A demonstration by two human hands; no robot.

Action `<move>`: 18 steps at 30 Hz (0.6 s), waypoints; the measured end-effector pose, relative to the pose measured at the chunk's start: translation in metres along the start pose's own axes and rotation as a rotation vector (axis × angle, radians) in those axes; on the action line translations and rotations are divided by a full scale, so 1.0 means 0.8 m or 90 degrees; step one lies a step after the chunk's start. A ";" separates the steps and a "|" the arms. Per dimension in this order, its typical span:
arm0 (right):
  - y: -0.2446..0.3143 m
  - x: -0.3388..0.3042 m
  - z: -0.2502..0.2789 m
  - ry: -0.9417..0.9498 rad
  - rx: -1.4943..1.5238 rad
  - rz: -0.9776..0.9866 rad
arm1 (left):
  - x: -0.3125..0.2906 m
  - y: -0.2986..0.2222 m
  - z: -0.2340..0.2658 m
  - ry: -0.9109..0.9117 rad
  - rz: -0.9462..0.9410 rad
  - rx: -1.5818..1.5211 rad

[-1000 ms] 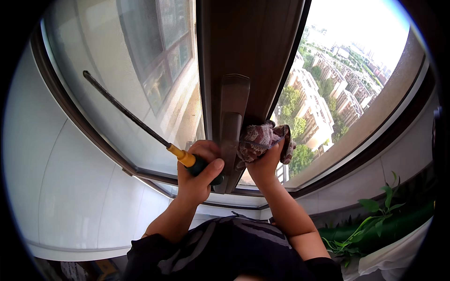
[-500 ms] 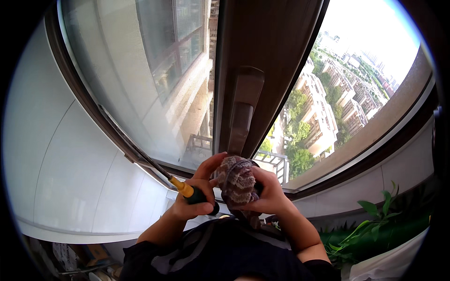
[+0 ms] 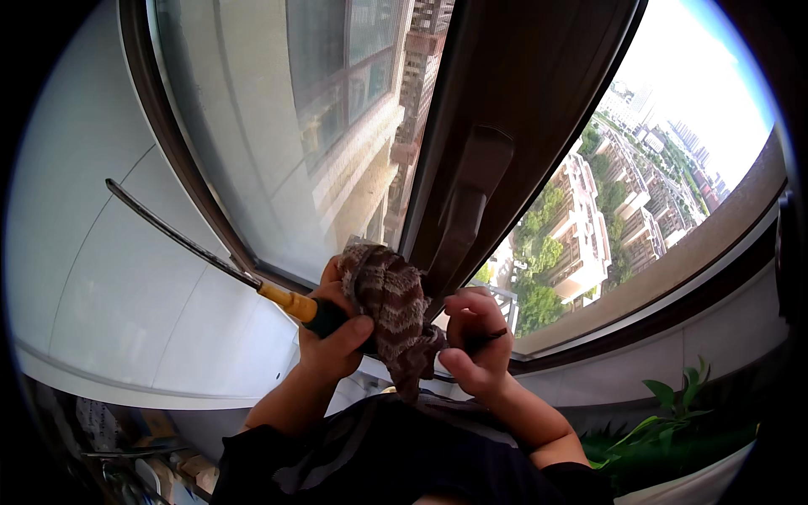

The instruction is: The person uses a screwdriver to work on a window frame's track and hardware, then wipes the frame with a cloth.

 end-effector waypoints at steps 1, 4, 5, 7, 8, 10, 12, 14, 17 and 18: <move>-0.003 -0.001 0.016 -0.064 0.083 0.020 | 0.011 -0.005 -0.015 -0.016 -0.035 -0.041; 0.007 0.008 0.052 -0.139 0.164 -0.031 | 0.043 -0.001 -0.048 -0.036 -0.107 0.024; 0.007 0.017 0.049 -0.151 0.186 -0.046 | 0.054 -0.004 -0.052 -0.040 -0.134 0.036; 0.006 0.018 0.055 -0.148 0.185 -0.041 | 0.065 -0.001 -0.052 -0.012 -0.195 0.151; 0.006 0.017 0.063 -0.155 0.187 -0.036 | 0.064 0.000 -0.058 -0.027 -0.219 0.205; -0.003 0.012 0.072 -0.158 0.204 -0.084 | 0.061 0.001 -0.063 -0.059 -0.233 0.313; -0.013 0.005 0.077 -0.178 0.242 -0.117 | 0.054 0.014 -0.058 -0.082 -0.146 0.305; -0.017 0.004 0.075 -0.190 0.278 -0.142 | 0.046 0.025 -0.048 -0.124 -0.089 0.300; -0.021 0.010 0.071 -0.210 0.238 -0.131 | 0.031 0.045 -0.022 -0.113 -0.062 0.394; -0.017 0.011 0.068 -0.176 0.246 -0.162 | 0.026 0.056 -0.011 -0.134 -0.020 0.388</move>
Point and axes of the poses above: each hand's wrist, its own x-axis towards the middle knuckle, its own z-axis out of the back of the hand, y = z × x, the point moved 5 cm from there along x, towards the middle knuckle, and after that the axes turned 2 degrees about -y, right-handed, at the moved point
